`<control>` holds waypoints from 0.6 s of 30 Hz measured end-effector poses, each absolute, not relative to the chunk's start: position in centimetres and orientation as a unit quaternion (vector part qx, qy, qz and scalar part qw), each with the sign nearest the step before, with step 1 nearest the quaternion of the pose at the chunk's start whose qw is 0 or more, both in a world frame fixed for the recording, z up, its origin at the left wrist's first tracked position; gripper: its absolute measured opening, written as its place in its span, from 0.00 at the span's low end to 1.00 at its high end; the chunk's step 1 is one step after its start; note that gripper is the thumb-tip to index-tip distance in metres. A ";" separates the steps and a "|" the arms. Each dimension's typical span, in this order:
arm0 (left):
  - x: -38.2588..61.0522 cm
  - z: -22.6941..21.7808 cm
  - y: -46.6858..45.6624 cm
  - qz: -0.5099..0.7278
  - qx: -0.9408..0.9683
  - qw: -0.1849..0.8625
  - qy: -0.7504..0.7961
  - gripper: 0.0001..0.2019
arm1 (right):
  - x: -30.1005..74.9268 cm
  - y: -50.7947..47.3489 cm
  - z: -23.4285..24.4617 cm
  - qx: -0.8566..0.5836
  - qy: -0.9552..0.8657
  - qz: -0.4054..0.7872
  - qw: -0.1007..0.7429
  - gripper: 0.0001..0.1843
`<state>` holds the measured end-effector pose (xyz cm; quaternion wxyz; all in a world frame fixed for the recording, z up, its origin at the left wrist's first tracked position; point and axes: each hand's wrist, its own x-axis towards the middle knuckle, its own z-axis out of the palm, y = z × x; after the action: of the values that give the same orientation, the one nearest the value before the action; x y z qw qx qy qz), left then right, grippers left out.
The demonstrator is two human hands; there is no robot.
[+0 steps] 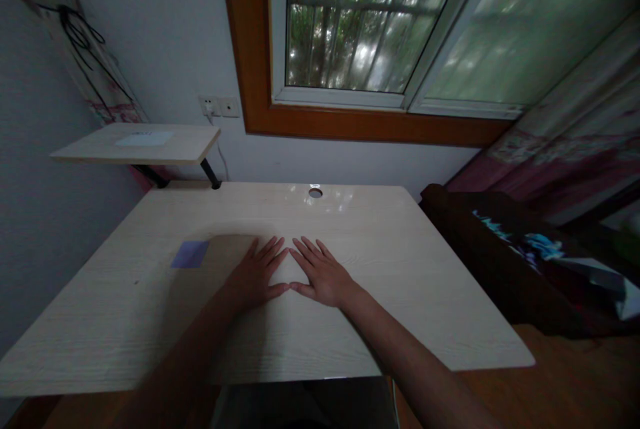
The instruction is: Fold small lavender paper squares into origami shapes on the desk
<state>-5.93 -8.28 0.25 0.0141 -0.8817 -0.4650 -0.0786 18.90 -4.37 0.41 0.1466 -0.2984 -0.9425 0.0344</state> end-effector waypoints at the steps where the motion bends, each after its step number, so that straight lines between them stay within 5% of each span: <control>1: -5.9 0.2 -8.3 -0.077 -0.882 0.014 -0.465 0.38 | 18.9 -4.4 0.4 -0.298 -0.943 0.033 0.146 0.44; 18: -6.0 0.0 -8.4 -0.074 -0.883 0.018 -0.464 0.38 | 18.9 -4.5 0.1 -0.300 -0.943 0.030 0.140 0.44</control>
<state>-5.96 -8.37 0.02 0.0181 -0.8828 -0.4635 -0.0737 18.91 -4.50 0.13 0.1404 -0.3000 -0.9431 0.0299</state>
